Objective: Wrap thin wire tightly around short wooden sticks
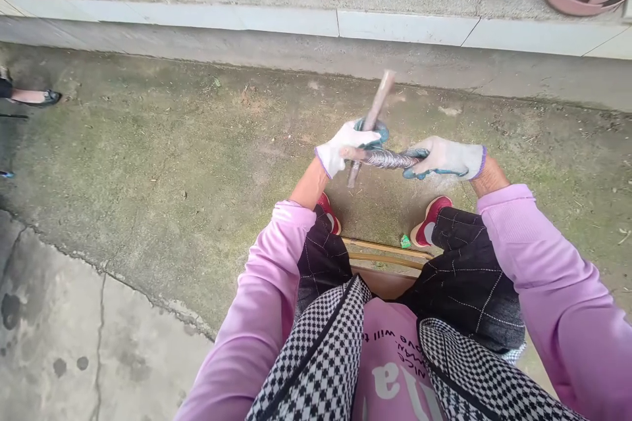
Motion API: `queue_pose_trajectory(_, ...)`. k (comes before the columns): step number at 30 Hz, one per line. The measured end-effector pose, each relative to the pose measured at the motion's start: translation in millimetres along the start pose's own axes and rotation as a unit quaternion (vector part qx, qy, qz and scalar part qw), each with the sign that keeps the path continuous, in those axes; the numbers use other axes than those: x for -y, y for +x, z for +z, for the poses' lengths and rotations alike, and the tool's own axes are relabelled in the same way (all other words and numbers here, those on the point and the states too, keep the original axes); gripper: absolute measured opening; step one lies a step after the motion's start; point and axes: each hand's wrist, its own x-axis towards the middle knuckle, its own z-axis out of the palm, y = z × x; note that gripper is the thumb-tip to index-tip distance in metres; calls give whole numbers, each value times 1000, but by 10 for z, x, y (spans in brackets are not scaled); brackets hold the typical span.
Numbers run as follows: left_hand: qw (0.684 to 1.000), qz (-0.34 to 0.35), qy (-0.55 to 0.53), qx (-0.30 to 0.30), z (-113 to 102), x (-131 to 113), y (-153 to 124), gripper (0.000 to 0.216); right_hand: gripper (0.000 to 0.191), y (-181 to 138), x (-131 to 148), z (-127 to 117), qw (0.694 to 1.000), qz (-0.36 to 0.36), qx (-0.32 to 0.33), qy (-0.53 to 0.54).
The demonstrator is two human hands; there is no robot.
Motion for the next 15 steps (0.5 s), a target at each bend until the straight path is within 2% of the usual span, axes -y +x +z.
queue_pose_trajectory(3,989,2,-134,-67,43,-2,79,29,40,34,27,34,987,-19,-88,131)
queue_pose_trajectory(6,972,2,-210,-107,34,-12,56,29,41,128,58,115,961,-28,-161,223)
queue_pose_trajectory(11,964,-4,-236,-123,-27,-83,-45,32,48,304,5,153,928,-25,-211,306)
queue_pose_trajectory(15,969,9,-217,-115,-28,-78,-29,35,45,409,-186,-9,900,4,-269,342)
